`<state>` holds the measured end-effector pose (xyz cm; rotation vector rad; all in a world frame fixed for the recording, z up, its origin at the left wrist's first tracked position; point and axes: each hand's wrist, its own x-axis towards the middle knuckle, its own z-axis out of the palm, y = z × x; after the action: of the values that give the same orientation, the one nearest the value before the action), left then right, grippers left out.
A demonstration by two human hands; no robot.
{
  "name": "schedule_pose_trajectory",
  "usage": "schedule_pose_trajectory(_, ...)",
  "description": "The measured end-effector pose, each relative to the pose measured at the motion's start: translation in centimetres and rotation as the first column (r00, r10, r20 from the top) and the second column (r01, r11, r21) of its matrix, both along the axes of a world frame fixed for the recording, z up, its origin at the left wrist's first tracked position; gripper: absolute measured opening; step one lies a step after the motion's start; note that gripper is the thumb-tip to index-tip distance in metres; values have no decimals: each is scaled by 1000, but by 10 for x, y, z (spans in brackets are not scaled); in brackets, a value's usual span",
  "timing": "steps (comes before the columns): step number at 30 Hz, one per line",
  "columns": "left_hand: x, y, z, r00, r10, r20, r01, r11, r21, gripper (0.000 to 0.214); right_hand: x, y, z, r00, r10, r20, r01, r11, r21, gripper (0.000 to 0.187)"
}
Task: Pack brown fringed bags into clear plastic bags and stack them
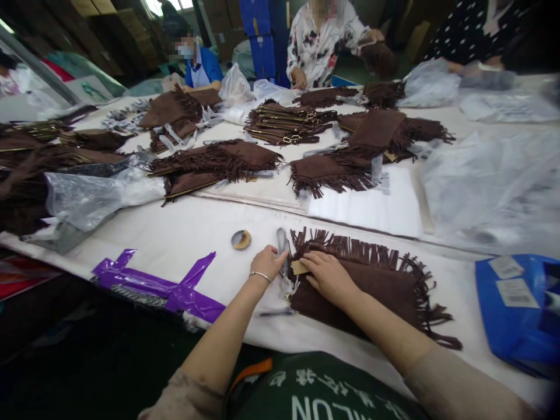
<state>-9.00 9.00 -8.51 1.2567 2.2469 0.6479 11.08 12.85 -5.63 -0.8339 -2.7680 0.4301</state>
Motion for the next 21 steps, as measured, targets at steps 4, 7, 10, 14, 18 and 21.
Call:
schedule_pose_trajectory(4,-14,-4,-3,994,59,91,-65,996,59,22,-1,10,1,1000,4,-10,-4,1000,18,26)
schedule_pose_trajectory(7,-26,-40,-1,967,144,209,-166,982,92,27,21,3,9,996,-1,-90,5,999,43,30)
schedule_pose_trajectory(10,-30,-92,4,923,241,300,-285,952,113,36,53,-14,9,993,12,-116,-7,999,40,32)
schedule_pose_trajectory(14,-25,-154,9,868,321,379,-391,912,124,38,92,-40,-7,995,-35,-97,39,999,35,38)
schedule_pose_trajectory(18,-36,-182,10,792,401,460,-540,812,221,33,88,-59,-4,978,-52,-203,66,996,59,43)
schedule_pose_trajectory(21,-51,-177,17,769,485,417,-632,675,380,34,52,-71,8,973,90,-214,-85,996,30,36)
